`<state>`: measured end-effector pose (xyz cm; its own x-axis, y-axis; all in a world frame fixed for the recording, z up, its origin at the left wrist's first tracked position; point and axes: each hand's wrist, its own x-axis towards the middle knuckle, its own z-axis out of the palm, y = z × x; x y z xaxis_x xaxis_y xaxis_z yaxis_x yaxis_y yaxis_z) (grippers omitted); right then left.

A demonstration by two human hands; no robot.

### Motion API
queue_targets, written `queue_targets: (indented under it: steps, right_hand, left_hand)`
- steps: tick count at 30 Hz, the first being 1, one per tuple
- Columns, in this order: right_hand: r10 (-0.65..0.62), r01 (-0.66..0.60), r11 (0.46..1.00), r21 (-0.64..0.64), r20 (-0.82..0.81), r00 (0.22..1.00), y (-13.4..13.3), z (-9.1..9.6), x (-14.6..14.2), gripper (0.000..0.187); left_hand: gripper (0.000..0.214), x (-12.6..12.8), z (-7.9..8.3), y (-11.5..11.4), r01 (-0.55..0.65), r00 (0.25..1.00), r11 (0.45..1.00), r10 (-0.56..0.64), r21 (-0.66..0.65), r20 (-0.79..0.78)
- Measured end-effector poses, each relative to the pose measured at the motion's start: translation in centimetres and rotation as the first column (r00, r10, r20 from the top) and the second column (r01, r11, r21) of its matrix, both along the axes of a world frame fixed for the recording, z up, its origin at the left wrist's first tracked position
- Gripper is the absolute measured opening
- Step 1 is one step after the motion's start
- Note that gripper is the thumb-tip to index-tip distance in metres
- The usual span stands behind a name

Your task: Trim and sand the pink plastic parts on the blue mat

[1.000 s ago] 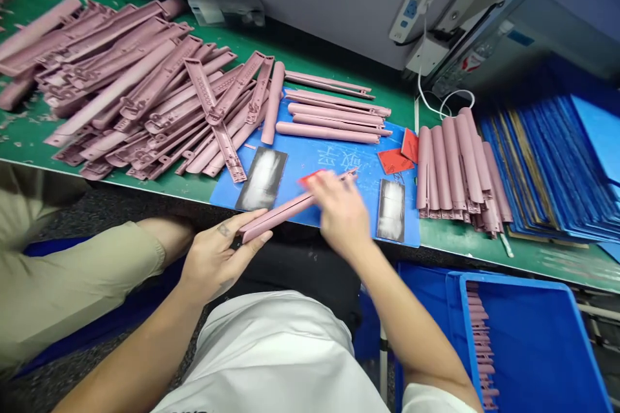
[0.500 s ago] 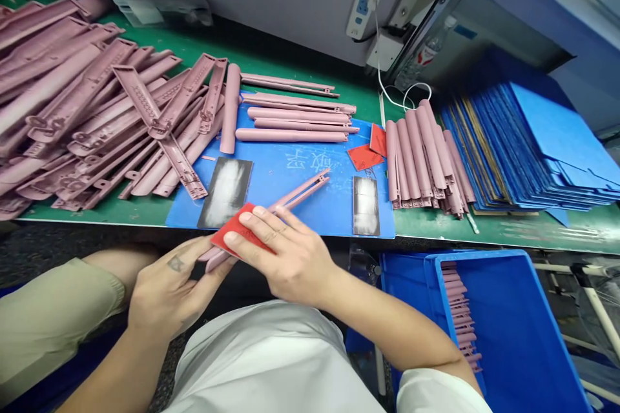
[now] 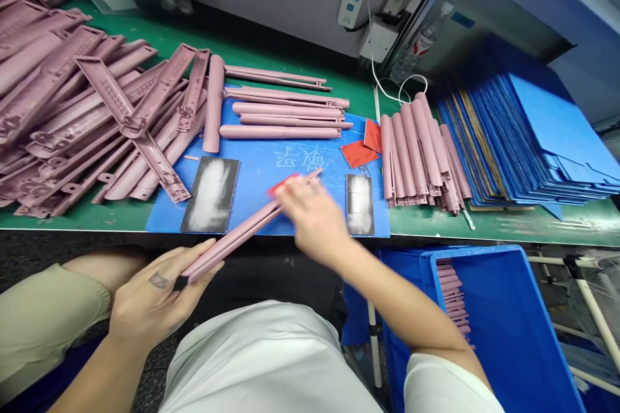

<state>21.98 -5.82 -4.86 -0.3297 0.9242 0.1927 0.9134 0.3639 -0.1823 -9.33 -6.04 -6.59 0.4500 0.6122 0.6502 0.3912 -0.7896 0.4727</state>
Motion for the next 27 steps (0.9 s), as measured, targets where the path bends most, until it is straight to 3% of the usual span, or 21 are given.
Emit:
queue_targets:
  steps: [2, 3, 6, 10, 11, 14, 19, 21, 23, 25, 27]
  right_hand:
    - [0.178, -0.178, 0.984, 0.008, -0.020, 0.984, 0.0, -0.1, 0.2, 0.071]
    - [0.129, -0.129, 0.992, 0.002, -0.019, 0.991, 0.1, -0.2, 0.5, 0.071]
    - [-0.205, 0.206, 0.978, -0.030, 0.035, 0.978, 0.5, -0.5, 1.2, 0.070]
    - [0.038, -0.038, 0.999, -0.036, -0.015, 0.999, 0.5, -1.1, 1.9, 0.074]
    - [0.011, -0.012, 0.999, -0.048, -0.012, 1.000, 0.7, -1.0, 2.5, 0.075]
    - [-0.277, 0.276, 0.961, -0.029, -0.017, 0.961, 0.9, -0.6, 5.8, 0.068]
    - [-0.326, 0.369, 0.910, 0.189, -0.225, 0.918, -1.9, -1.1, 9.7, 0.071]
    - [-0.349, 0.430, 0.871, 0.237, -0.316, 0.882, -3.3, -2.0, 9.7, 0.077]
    - [-0.371, 0.484, 0.836, 0.257, -0.386, 0.845, -4.1, -3.0, 9.5, 0.078]
    - [-0.387, 0.517, 0.822, 0.237, -0.434, 0.814, -4.3, -3.5, 9.4, 0.076]
    - [-0.397, 0.530, 0.826, 0.192, -0.469, 0.789, -4.1, -3.6, 9.4, 0.074]
  left_hand:
    - [0.083, 0.0, -0.1, -0.1, -0.004, 1.000, 1.000, 0.004, 0.008, -0.008]
    - [0.085, 0.0, 0.0, -0.1, -0.011, 1.000, 1.000, 0.011, 0.007, -0.013]
    - [0.087, -0.1, 0.3, -0.2, -0.025, 1.000, 1.000, 0.025, -0.009, -0.014]
    - [0.090, -0.5, 0.7, 0.1, 0.027, 0.999, 0.999, -0.028, -0.021, -0.027]
    - [0.090, -0.7, 0.7, 0.2, 0.034, 0.999, 0.999, -0.035, -0.020, -0.038]
    - [0.081, -1.1, 0.5, 0.5, 0.029, 0.991, 0.999, -0.032, -0.022, -0.132]
    - [0.046, -0.9, 0.9, 1.9, -0.060, 0.881, 0.998, 0.054, 0.003, -0.470]
    - [0.040, -0.8, 1.8, 4.1, -0.018, 0.862, 1.000, 0.023, 0.014, -0.507]
    - [0.039, -0.3, 3.2, 8.0, 0.033, 0.864, 0.999, -0.013, 0.031, -0.503]
    - [0.047, 0.9, 4.6, 13.4, 0.026, 0.854, 0.999, 0.000, 0.043, -0.520]
    - [0.072, 2.8, 5.4, 19.2, 0.035, 0.859, 0.997, -0.063, -0.065, -0.508]
